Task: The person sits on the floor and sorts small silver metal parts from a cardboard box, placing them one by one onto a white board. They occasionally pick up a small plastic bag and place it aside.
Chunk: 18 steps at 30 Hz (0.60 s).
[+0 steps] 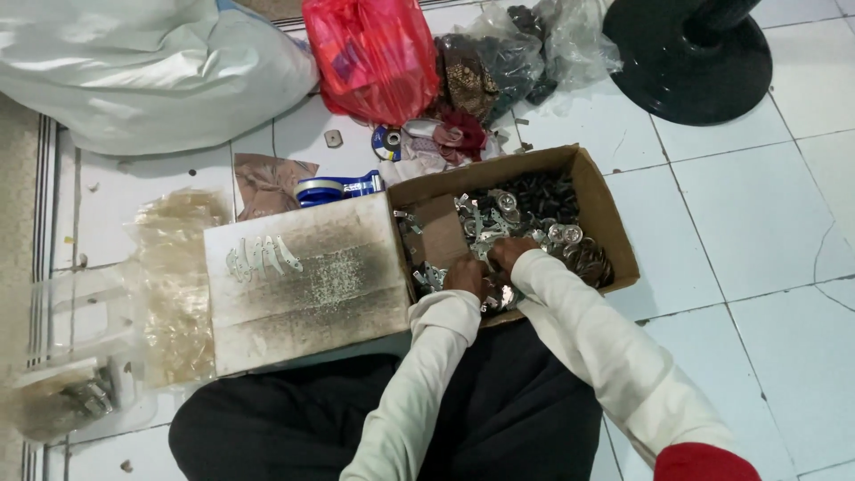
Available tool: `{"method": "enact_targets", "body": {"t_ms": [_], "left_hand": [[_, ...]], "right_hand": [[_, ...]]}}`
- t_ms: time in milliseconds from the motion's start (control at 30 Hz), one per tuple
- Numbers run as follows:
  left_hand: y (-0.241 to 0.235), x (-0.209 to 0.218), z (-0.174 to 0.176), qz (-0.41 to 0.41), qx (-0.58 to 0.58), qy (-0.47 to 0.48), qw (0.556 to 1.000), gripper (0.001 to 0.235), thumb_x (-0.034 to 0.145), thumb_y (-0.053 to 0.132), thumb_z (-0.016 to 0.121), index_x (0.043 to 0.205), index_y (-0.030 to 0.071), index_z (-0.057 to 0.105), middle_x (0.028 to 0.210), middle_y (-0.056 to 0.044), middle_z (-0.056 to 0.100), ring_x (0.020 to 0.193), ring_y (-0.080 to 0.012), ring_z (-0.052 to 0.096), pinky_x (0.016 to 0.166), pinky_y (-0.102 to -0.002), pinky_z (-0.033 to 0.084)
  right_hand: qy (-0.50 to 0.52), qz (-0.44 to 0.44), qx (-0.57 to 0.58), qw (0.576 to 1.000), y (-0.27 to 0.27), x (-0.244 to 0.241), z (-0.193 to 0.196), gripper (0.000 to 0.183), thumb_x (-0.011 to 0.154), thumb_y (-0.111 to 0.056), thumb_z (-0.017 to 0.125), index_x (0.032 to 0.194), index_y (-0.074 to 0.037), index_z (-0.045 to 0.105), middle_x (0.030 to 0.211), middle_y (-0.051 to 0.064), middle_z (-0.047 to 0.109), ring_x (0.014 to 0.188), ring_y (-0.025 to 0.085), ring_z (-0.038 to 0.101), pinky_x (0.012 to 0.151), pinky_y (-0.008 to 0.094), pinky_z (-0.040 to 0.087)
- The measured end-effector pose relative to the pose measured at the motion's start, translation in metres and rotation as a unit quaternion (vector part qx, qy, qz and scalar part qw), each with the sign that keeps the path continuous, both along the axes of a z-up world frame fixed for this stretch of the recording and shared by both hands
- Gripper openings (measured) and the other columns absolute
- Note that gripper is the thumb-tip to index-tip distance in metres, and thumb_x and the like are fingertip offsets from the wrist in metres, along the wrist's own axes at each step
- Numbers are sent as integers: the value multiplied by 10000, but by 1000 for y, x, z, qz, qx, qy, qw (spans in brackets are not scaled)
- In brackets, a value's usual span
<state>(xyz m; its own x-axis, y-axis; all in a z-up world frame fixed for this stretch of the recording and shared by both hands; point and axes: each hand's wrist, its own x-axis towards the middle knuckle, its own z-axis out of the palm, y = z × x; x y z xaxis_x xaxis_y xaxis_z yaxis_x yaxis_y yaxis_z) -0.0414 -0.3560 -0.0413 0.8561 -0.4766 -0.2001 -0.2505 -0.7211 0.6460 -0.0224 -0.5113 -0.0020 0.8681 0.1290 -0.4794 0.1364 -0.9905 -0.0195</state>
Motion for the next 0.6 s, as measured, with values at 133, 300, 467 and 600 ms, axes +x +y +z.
{"method": "enact_targets", "body": {"t_ms": [133,300,467,600], "left_hand": [[-7,0,-47,-7,-12,-63,998,162,866,213,676,969,139,777,1019,-177,663,1001,-413,710,862,-510,617],[1,8,-29,-10,-22,-9,1000,218,888,152,622,1065,164,748,981,-141,712,1023,-370,729,905,-499,605],[13,2,19,37,-104,88,990,314,893,90,625,1183,160,724,1024,-155,755,1053,-380,729,915,-509,594],[5,9,-13,180,-258,180,932,157,936,133,687,1057,140,786,975,-112,779,1002,-269,735,852,-417,578]], "right_hand": [[2,27,-42,999,1,-8,1,304,916,-294,667,1150,-105,716,1118,67,769,1115,335,719,1011,529,562],[57,-2,66,996,-23,5,-16,117,884,-233,730,1001,-245,727,1039,12,772,1080,300,721,935,555,575],[52,-96,172,979,-26,2,21,181,901,-260,745,1080,-287,744,1041,-4,800,1099,270,731,944,499,584],[-75,-240,353,901,-39,9,-5,244,970,-319,724,1208,-265,731,988,25,795,1033,255,737,907,449,589]]}}
